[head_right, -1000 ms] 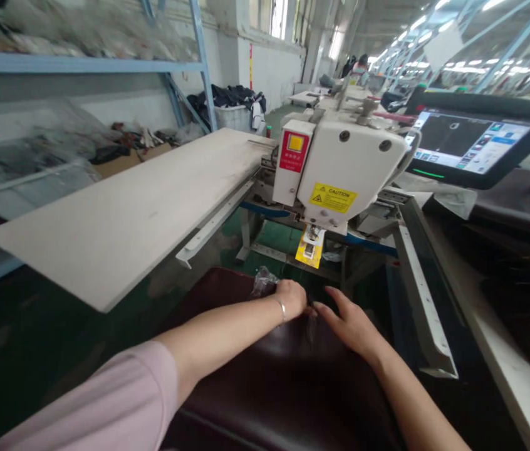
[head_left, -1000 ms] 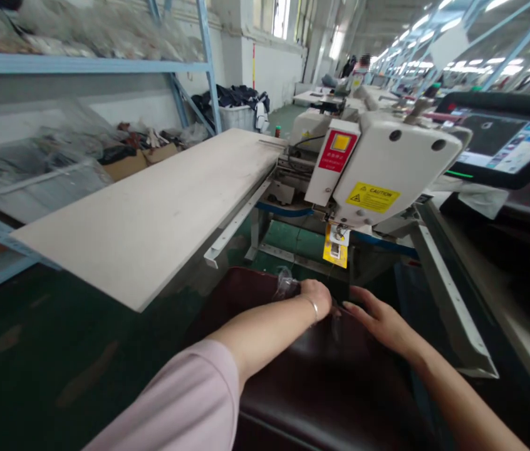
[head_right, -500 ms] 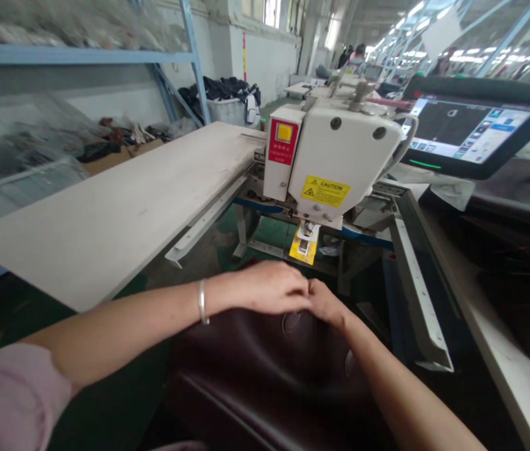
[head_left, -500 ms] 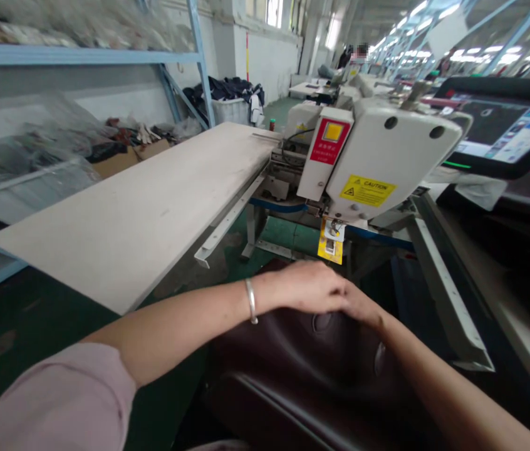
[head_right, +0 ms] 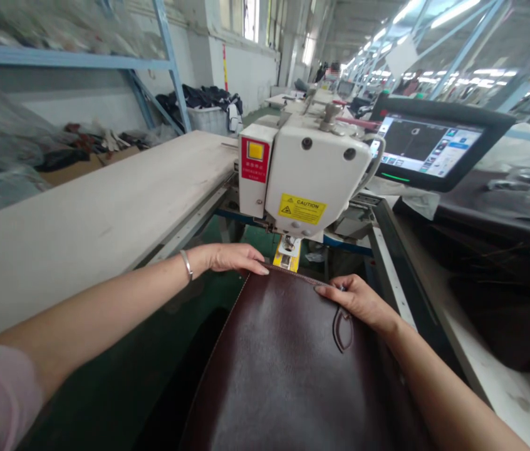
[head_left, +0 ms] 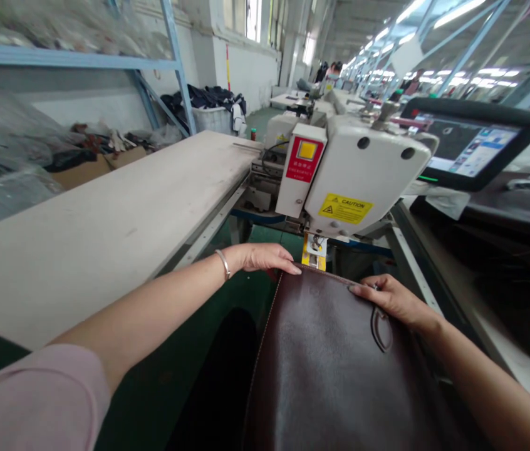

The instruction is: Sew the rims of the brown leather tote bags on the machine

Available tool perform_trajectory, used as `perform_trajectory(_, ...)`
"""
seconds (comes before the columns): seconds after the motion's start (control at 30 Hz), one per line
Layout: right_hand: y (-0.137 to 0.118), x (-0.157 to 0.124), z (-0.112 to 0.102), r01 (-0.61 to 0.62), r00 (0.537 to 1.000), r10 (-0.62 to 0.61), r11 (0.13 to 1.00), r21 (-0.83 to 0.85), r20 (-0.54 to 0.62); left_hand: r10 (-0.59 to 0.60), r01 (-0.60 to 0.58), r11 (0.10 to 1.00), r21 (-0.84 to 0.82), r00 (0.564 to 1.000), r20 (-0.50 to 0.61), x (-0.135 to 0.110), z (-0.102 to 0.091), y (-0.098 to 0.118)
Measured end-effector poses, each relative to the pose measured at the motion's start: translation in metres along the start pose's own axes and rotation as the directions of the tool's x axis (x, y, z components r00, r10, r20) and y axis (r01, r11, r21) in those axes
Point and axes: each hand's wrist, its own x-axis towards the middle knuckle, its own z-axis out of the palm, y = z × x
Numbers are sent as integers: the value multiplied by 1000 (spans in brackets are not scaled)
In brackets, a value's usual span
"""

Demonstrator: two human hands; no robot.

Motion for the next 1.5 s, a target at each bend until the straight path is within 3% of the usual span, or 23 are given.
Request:
perform_trajectory(0.17, 7, 36, -13, -37, 998, 40, 997, 72, -48, 72, -93, 992, -84, 971, -229, 37, -1, -18)
perform_trajectory(0.27, 5, 57, -20, -37, 997, 45, 992, 117, -62, 141, -186, 977, -109, 933, -330, 45, -8, -21)
perform_trajectory(0.47, 10, 87, -29, -17, 997, 28, 987, 159, -67, 256, -327, 925, -193, 912, -320, 41, -3, -31)
perform_trajectory(0.73, 9, 89, -33, 4, 997, 9, 988, 153, -82, 345, -400, 908, -127, 884, -317, 47, -3, -31)
perform_trajectory(1.23, 10, 95, -33, 20, 997, -2, 976, 218, -80, 335, -395, 908, -140, 885, -324, 44, -2, -29)
perform_trajectory(1.5, 13, 97, -33, 4, 997, 10, 985, 173, -81, 285, -352, 925, -142, 892, -350, 41, 6, -28)
